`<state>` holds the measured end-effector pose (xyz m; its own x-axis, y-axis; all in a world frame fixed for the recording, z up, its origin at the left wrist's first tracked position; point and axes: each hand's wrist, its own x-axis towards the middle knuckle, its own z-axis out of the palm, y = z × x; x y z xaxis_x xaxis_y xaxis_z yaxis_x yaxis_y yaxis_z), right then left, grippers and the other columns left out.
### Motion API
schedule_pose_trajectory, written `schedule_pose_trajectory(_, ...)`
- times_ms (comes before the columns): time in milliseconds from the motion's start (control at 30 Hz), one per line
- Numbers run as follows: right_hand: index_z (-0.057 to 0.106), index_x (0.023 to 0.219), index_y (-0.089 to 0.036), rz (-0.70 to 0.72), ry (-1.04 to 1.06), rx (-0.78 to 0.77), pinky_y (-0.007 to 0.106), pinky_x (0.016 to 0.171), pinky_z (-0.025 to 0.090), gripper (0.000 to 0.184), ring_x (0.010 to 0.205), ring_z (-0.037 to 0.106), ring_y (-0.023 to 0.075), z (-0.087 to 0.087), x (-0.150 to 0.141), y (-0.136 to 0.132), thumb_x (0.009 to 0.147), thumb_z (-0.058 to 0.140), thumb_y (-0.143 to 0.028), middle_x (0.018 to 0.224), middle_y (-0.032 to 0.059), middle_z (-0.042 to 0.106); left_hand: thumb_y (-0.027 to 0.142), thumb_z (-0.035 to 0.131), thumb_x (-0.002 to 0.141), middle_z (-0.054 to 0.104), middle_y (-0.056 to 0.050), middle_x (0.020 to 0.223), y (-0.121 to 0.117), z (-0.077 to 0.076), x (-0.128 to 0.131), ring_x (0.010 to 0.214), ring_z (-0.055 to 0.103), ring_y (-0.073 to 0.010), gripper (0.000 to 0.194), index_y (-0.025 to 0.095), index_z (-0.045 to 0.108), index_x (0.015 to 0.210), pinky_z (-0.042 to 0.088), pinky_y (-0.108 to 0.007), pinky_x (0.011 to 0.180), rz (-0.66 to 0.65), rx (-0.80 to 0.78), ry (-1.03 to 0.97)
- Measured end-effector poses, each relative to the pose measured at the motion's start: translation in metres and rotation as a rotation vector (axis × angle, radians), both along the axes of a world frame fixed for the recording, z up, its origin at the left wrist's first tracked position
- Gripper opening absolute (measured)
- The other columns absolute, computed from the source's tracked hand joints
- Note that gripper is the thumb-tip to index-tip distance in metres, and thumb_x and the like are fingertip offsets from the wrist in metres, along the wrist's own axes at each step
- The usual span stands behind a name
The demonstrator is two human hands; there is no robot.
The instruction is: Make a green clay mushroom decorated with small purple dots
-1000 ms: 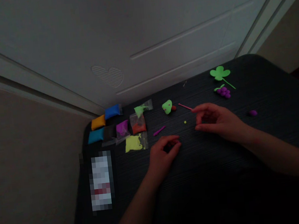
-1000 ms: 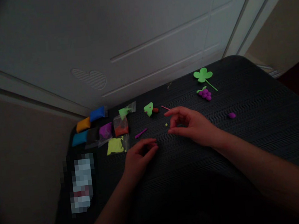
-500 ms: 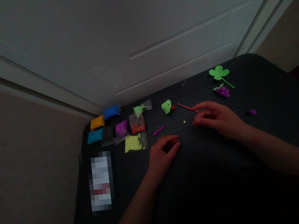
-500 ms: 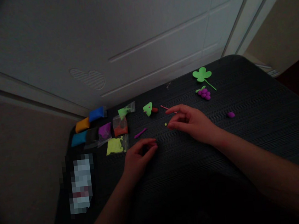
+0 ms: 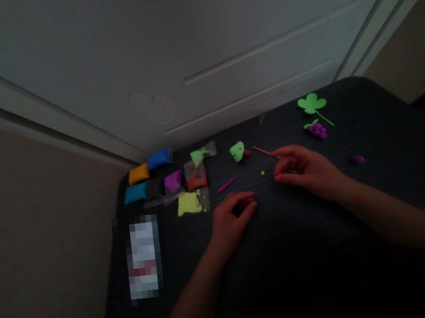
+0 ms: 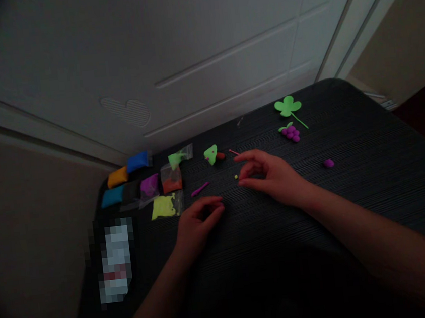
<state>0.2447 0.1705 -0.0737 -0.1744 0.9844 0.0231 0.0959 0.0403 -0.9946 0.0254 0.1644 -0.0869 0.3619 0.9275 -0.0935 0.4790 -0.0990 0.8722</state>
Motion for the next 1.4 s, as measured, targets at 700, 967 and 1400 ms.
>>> schedule_pose_trajectory(700,0.048,0.106,-0.023,-0.006,-0.119,0.032,0.027,0.065,0.046,0.042,0.069,0.058,0.0118,0.004,0.0,-0.003,0.069,0.064,-0.031,0.075,-0.0018,0.06,0.023,0.054,0.076,0.064,-0.003,0.083,-0.003,-0.001,0.004,0.079,0.057,-0.0138,0.019,0.02,0.06,0.094,0.046,-0.03,0.075,-0.135,0.253,0.107)
schedule_pose_trajectory(967,0.052,0.106,-0.023,0.079,-0.608,0.225,0.025,0.065,0.044,0.026,0.072,0.058,0.0118,-0.003,-0.002,-0.002,0.082,0.047,-0.031,0.084,0.0001,0.063,0.02,0.054,0.077,0.064,-0.002,0.084,-0.003,-0.004,0.003,0.081,0.056,-0.0128,0.022,0.019,0.059,0.098,0.045,-0.029,0.076,-0.17,0.338,0.085)
schedule_pose_trajectory(1400,0.044,0.116,-0.025,0.136,-0.628,0.251,0.024,0.075,0.045,0.036,0.084,0.059,0.0104,-0.009,-0.002,-0.003,0.081,0.049,-0.024,0.091,-0.0025,0.063,0.022,0.054,0.077,0.064,-0.002,0.084,-0.003,-0.001,0.003,0.08,0.057,-0.0137,0.023,0.02,0.059,0.1,0.045,-0.03,0.075,-0.143,0.29,0.094)
